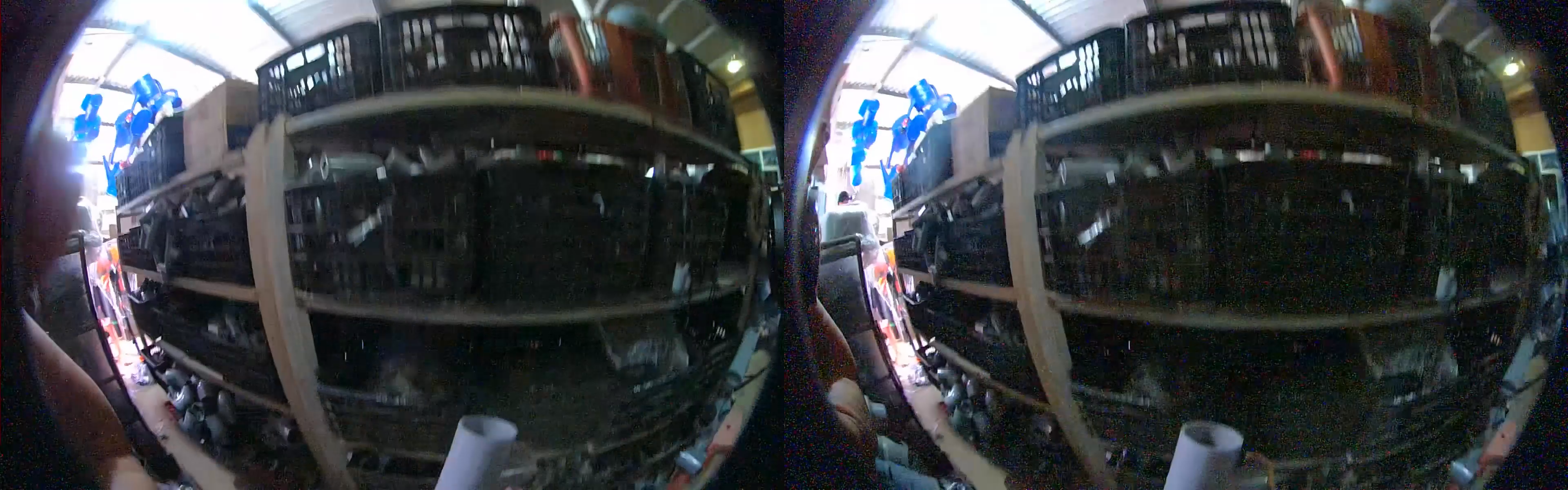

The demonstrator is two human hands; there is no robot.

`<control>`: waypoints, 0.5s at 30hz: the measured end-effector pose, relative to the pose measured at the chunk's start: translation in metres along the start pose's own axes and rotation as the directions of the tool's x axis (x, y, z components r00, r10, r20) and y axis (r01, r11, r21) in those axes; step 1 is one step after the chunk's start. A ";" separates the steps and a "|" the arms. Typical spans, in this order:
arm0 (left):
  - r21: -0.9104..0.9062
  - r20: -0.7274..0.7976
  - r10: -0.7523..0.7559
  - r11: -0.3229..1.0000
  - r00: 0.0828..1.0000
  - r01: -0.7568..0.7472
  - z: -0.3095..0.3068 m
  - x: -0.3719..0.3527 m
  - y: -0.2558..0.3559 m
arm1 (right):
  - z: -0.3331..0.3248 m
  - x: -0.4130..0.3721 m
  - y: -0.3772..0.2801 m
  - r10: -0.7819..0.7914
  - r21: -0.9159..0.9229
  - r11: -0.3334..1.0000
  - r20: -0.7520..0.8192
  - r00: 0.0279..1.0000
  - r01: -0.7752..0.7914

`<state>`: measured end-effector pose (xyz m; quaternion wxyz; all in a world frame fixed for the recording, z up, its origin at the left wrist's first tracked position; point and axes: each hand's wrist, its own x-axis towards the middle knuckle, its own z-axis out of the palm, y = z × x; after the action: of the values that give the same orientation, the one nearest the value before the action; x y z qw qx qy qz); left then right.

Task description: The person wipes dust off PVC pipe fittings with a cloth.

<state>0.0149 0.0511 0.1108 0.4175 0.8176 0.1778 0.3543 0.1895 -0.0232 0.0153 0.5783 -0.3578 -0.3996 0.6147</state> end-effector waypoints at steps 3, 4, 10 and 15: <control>-0.046 0.011 -0.060 0.997 0.998 0.060 0.018 -0.023 -0.021 | 0.016 -0.008 -0.013 0.014 -0.171 0.984 -0.187 0.982 -0.047; -0.061 0.016 -0.075 0.995 0.997 0.075 0.025 -0.030 -0.028 | 0.011 -0.001 -0.007 -0.020 -0.233 0.972 -0.229 0.973 -0.035; -0.106 0.073 -0.179 0.977 0.981 0.186 0.056 -0.074 -0.048 | 0.023 -0.004 -0.020 0.030 0.081 0.997 -0.131 0.991 -0.019; -0.021 0.056 -0.085 0.996 0.995 0.086 0.026 -0.089 -0.004 | -0.009 0.026 0.015 -0.206 0.009 0.978 -0.028 0.978 0.206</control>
<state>-0.0273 -0.0135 0.0583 0.4466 0.8137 0.1971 0.3156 0.1893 0.0036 -0.0015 0.6464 -0.3191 -0.4231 0.5489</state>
